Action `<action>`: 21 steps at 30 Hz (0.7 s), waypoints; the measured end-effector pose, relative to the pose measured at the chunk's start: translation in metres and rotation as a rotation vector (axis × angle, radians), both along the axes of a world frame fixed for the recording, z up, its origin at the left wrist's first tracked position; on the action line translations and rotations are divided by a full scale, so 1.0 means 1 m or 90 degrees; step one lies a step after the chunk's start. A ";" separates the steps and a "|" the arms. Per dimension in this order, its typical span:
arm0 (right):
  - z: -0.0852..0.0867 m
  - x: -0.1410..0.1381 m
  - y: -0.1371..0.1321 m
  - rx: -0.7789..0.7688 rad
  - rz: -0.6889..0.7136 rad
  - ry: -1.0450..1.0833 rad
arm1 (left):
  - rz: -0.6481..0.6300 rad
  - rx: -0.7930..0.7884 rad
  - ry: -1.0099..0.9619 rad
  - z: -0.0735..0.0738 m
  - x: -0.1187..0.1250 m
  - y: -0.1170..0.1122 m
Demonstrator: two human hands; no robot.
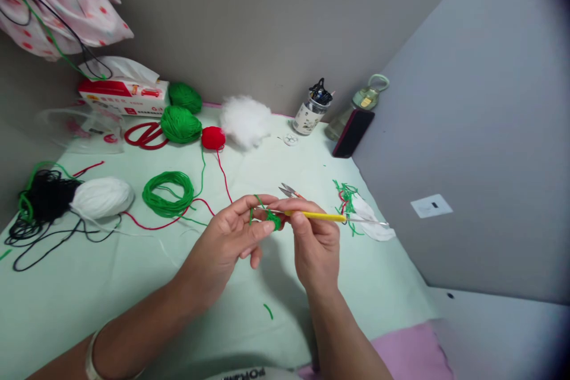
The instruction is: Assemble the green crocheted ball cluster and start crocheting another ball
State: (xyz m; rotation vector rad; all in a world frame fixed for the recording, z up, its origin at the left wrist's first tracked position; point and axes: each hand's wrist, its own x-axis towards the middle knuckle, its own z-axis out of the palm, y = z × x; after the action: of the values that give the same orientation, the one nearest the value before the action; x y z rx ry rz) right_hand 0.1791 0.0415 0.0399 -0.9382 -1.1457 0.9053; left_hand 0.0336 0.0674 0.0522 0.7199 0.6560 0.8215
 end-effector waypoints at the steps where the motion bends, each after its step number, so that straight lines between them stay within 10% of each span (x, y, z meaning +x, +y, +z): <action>1: 0.000 0.001 0.000 -0.007 0.003 0.009 | -0.001 0.000 0.001 0.000 0.000 0.001; 11: 0.009 0.005 0.004 -0.072 0.044 0.150 | 0.004 0.016 0.031 0.005 -0.005 0.002; 21: 0.006 0.002 -0.010 0.190 -0.091 -0.264 | 0.103 0.145 0.227 0.001 -0.007 -0.001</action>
State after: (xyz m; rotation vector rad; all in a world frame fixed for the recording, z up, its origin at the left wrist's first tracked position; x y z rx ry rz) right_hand 0.1809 0.0312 0.0455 -0.9684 -1.4969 0.4145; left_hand 0.0268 0.0662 0.0527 1.0437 0.9595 0.9357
